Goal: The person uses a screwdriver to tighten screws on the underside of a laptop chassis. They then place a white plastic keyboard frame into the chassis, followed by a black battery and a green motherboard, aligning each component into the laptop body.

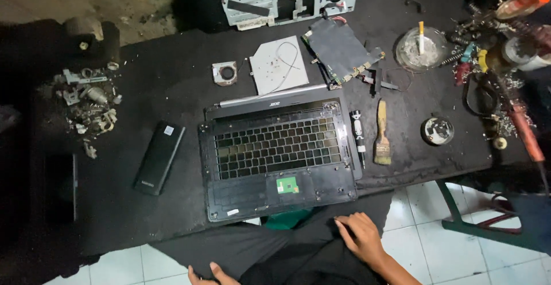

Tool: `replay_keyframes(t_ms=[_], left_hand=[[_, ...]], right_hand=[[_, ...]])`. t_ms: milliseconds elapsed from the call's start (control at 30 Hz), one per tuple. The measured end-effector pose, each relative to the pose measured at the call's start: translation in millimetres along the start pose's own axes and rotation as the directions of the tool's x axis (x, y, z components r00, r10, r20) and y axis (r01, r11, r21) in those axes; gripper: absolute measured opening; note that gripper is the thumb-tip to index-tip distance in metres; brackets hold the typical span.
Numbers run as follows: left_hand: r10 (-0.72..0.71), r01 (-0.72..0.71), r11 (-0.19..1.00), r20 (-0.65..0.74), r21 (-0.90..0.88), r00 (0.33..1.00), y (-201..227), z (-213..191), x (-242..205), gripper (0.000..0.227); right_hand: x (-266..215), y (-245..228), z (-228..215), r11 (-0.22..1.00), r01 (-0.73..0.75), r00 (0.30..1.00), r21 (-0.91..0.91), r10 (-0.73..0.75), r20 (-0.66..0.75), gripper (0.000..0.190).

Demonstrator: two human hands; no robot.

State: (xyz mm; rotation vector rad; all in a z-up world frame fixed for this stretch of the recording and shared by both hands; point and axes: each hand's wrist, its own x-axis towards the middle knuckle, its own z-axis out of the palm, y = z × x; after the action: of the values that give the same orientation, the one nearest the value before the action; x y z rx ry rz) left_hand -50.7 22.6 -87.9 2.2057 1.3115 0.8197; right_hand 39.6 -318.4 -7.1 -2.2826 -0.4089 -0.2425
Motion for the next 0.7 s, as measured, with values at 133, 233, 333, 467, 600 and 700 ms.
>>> replay_keyframes(t_ms=[133, 233, 333, 467, 600, 700], left_hand=[[-0.109, 0.118, 0.990, 0.117, -0.075, 0.987, 17, -1, 2, 0.060], [-0.187, 0.195, 0.980, 0.178, -0.029, 0.966, 30, -2, 6, 0.059], [-0.151, 0.173, 0.981, 0.224, -0.085, 0.963, 52, -14, 11, 0.053], [-0.183, 0.199, 0.978, 0.210, -0.060, 0.961, 39, -9, 9, 0.060], [-0.216, 0.234, 0.969, 0.184, -0.082, 0.959, 42, -11, 9, 0.056], [-0.266, 0.290, 0.953, 0.211, -0.090, 0.941, 35, -13, 8, 0.056]], right_hand=[[1, 1, 12, 0.992, -0.078, 0.997, -0.098, 0.076, -0.024, 0.014], [3, -1, 9, 0.996, -0.069, 0.997, -0.056, 0.066, -0.047, 0.018], [12, -8, -2, 0.992, 0.128, 0.991, -0.008, -0.128, -0.040, 0.015], [40, -8, -33, 0.948, 0.318, 0.948, 0.005, -0.318, 0.003, 0.017], [111, -2, -82, 0.789, 0.394, 0.913, -0.472, -0.396, 0.101, 0.050], [200, -6, -113, 0.756, 0.460, 0.853, -0.466, -0.522, -0.005, 0.022]])
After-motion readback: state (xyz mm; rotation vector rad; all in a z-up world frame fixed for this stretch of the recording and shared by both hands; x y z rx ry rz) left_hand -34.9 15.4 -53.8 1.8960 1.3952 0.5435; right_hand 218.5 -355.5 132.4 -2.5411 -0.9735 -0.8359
